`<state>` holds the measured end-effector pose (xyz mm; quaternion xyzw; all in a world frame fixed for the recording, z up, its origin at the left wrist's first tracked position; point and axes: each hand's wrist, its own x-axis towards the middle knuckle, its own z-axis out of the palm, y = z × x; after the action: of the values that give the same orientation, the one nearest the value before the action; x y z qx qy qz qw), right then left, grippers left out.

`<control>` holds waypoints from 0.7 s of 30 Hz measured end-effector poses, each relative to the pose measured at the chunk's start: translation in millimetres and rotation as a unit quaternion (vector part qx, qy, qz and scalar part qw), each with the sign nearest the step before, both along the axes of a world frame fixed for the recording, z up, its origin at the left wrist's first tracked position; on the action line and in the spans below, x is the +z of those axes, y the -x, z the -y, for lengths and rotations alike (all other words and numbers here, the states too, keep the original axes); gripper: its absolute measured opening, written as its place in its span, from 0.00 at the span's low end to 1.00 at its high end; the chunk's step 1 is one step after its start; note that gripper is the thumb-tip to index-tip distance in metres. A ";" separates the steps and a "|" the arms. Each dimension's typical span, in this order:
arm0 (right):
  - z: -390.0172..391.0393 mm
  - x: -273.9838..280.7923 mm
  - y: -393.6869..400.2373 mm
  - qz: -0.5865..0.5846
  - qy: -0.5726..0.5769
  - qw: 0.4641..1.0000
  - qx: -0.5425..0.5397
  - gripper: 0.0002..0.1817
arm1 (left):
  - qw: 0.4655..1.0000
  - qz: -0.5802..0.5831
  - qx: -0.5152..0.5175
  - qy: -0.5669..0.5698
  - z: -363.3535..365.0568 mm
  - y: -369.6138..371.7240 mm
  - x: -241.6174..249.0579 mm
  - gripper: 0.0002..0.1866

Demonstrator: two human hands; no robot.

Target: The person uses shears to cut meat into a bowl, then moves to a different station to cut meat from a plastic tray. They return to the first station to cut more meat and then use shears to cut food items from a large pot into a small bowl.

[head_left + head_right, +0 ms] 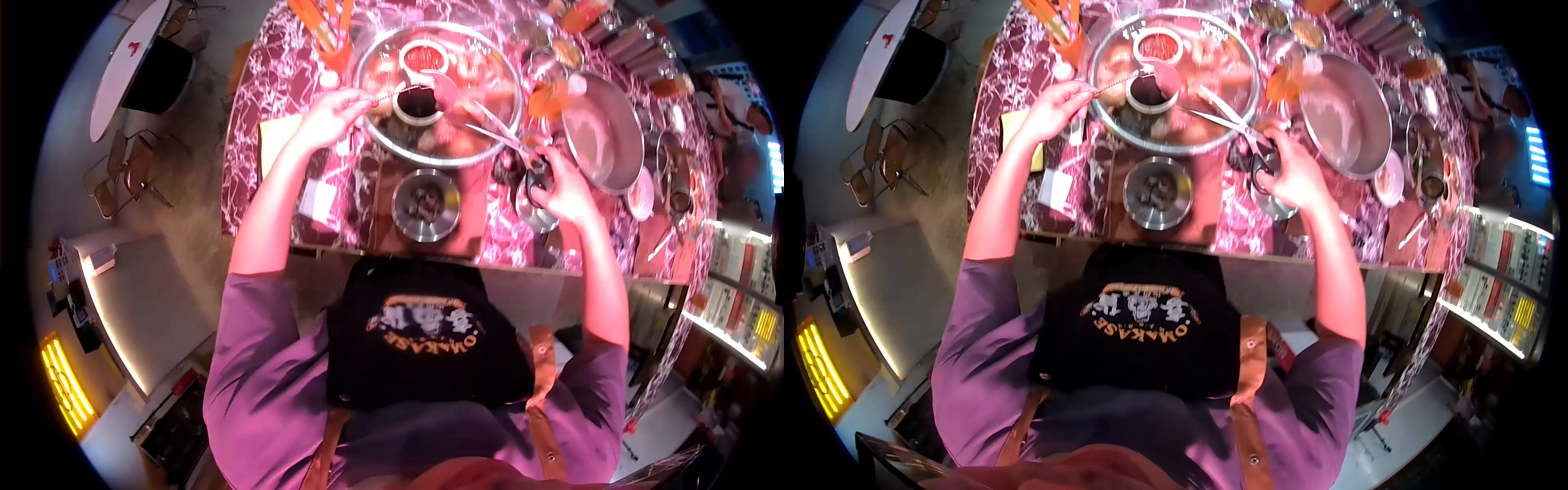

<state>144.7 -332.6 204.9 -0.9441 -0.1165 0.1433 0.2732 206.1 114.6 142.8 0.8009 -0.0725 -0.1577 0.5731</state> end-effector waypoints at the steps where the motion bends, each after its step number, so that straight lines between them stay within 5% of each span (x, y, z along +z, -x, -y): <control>1: -4.3 2.3 11.2 -0.040 0.019 0.999 -0.001 0.39 | 1.000 -0.016 -0.015 -0.011 0.4 18.4 6.1 0.12; 5: -14.5 -16.7 50.3 -0.090 0.010 0.994 0.067 0.39 | 0.991 -0.072 -0.094 -0.055 -0.9 71.6 1.7 0.12; 10: -37.2 -51.0 88.6 -0.205 -0.035 0.976 0.064 0.34 | 0.984 -0.127 -0.127 -0.012 -4.5 107.2 -64.3 0.12; 21: -1.9 -38.9 115.9 -0.105 0.039 0.991 0.068 0.38 | 0.974 -0.188 -0.120 0.032 -7.7 127.8 -89.0 0.11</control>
<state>28.8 -330.7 166.0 -0.9237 -0.1456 0.2640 0.2362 78.3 122.3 53.8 0.7236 -0.0645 -0.3707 0.5786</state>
